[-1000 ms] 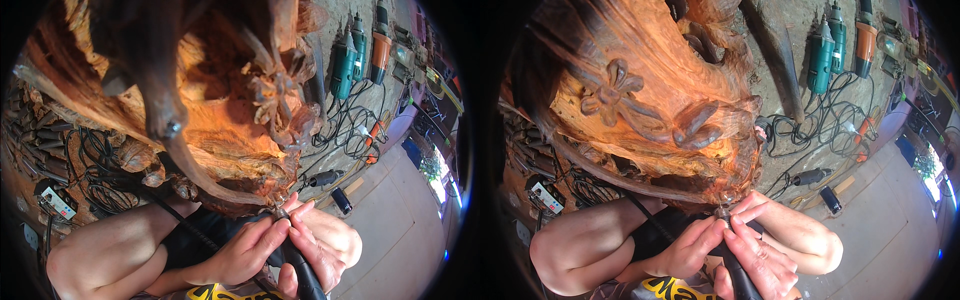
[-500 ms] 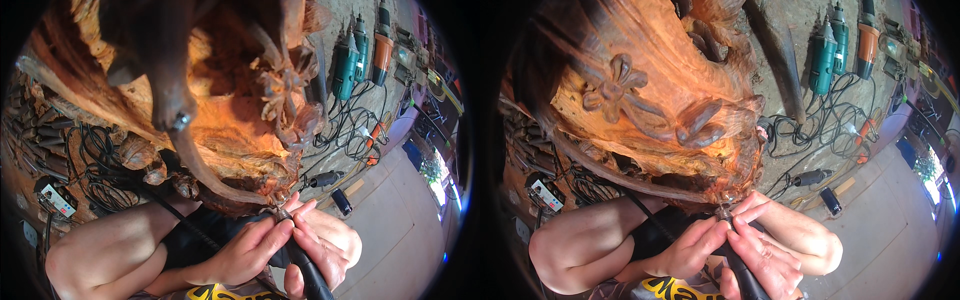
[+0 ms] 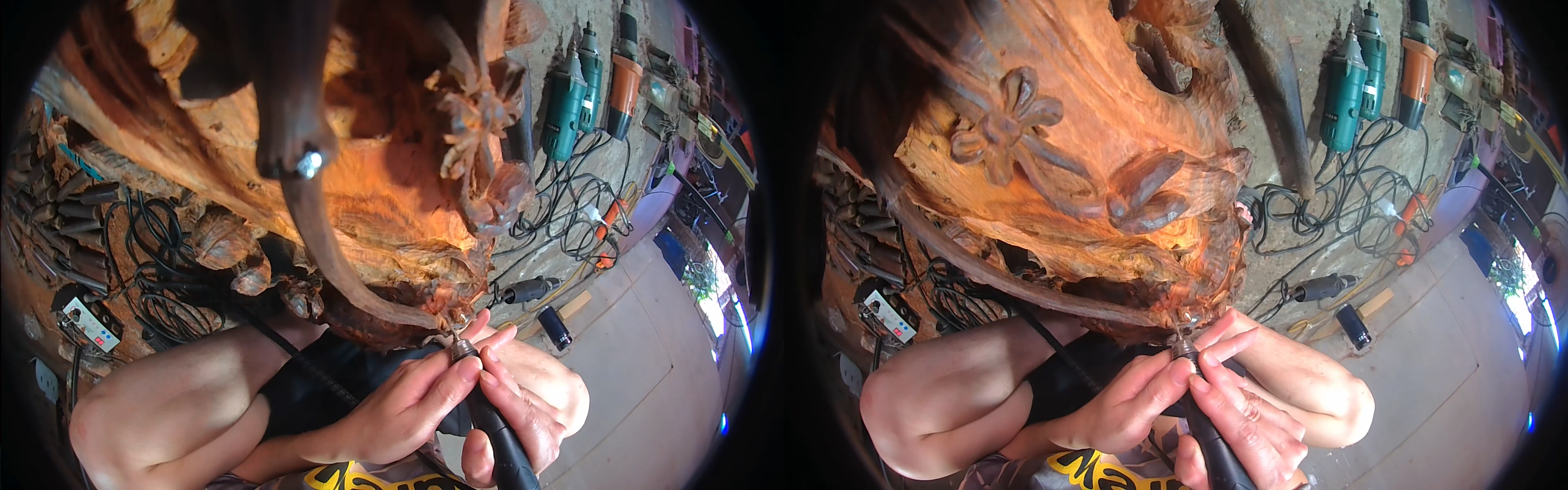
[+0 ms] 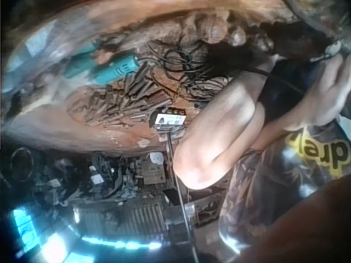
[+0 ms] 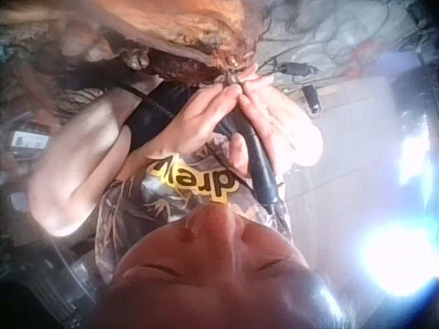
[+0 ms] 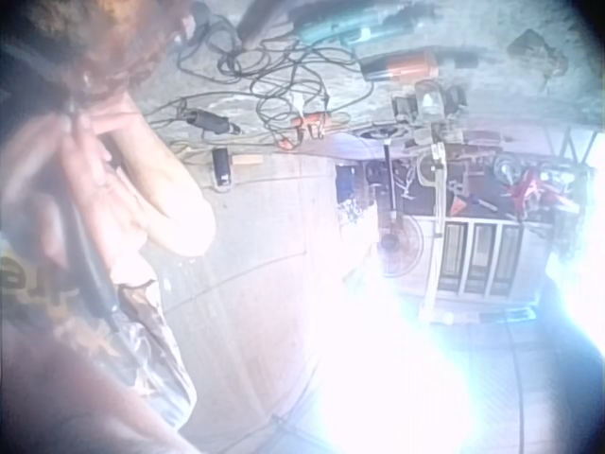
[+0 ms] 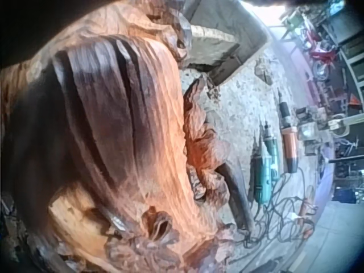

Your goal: The person uses a rotary carving tool to refine details on a large wooden sculpture. They hold the tool with both hands and carefully carve along the surface, removing small chips of wood.

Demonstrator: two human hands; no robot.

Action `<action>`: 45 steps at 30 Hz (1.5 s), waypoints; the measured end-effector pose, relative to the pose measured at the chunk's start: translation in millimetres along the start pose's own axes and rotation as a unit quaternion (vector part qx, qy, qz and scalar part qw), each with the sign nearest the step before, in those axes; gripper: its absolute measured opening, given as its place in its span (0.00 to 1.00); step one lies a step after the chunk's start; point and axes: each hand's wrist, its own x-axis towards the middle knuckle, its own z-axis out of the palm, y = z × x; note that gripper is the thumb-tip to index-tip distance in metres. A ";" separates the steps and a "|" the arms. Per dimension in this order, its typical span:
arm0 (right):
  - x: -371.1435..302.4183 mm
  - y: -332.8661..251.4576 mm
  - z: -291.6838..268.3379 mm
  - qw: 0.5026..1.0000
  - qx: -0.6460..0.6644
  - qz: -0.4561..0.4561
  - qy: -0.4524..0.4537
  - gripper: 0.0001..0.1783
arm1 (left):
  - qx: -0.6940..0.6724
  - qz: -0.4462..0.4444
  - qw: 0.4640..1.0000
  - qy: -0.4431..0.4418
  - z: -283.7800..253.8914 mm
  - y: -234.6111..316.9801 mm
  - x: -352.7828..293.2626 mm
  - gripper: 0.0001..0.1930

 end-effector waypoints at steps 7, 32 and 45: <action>-2.6 3.0 -1.4 1.000 0.013 -0.010 -0.005 0.23 | -0.038 -0.003 0.999 0.019 3.6 -0.3 -1.4 0.25; -10.8 23.4 7.4 0.995 0.044 -0.077 0.040 0.23 | 0.004 0.028 1.000 0.014 1.7 -12.5 -3.5 0.25; -11.1 21.0 12.3 0.994 0.054 -0.073 0.068 0.24 | -0.018 0.002 0.999 0.026 4.5 -3.3 -2.3 0.23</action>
